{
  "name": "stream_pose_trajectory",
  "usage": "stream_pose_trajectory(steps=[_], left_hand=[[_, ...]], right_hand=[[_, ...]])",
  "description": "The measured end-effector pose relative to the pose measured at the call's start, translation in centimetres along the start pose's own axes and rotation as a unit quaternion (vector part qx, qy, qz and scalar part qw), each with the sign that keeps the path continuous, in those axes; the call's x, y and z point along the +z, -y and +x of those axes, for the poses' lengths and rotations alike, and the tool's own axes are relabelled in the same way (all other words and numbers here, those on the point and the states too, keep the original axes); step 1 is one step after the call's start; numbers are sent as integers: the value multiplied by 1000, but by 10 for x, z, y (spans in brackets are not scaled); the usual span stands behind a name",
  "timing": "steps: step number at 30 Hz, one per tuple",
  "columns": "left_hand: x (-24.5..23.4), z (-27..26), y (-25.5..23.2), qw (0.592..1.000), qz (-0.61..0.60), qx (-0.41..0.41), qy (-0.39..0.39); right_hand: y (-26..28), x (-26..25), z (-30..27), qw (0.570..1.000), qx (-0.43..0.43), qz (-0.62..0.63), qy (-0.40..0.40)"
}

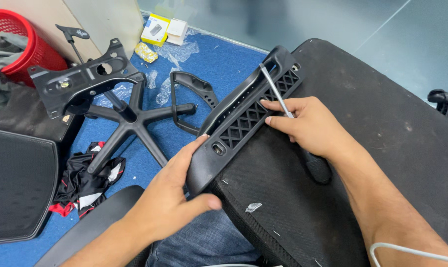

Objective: The person disassembles a damaged chair seat by removing screws and a plastic frame, then reassembles it by attaching a new plastic frame using a screwdriver and screws. The person works on the seat while sitting on a chair, handling the seat, frame, and tools.

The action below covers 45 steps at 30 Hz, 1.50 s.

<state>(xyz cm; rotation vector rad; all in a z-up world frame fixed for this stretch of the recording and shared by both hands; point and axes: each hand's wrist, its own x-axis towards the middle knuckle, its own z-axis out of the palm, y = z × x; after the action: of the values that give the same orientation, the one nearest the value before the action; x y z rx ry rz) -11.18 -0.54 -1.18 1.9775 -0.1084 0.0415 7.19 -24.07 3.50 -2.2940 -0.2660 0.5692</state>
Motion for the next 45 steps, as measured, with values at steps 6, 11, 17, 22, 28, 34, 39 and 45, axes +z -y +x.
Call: stream_pose_trajectory(steps=[6,11,17,22,28,34,39,45], left_hand=[[-25,37,19,957,-123,-250,76],[-40,57,3,919,-167,-337,121],[-42,81,-21,889,-242,-313,232],[-40,93,-31,922,-93,-299,227],[-42,90,-45,925,-86,-289,231],[-54,81,-52,917,-142,-287,237],[-66,70,-50,904,-160,-328,223],[-77,69,-45,898,-210,-292,253]], right_hand=[[7,0,-1,1000,-11,0,6],[7,-1,-6,1000,-8,2,13],[5,-2,-8,998,-18,63,14],[-2,-17,-11,991,12,131,-25],[-6,-29,-33,988,36,-120,-95],[0,-20,-50,974,-20,-161,-159],[7,-17,-55,972,-41,-164,-163],[2,-38,-48,993,30,-24,-116]])
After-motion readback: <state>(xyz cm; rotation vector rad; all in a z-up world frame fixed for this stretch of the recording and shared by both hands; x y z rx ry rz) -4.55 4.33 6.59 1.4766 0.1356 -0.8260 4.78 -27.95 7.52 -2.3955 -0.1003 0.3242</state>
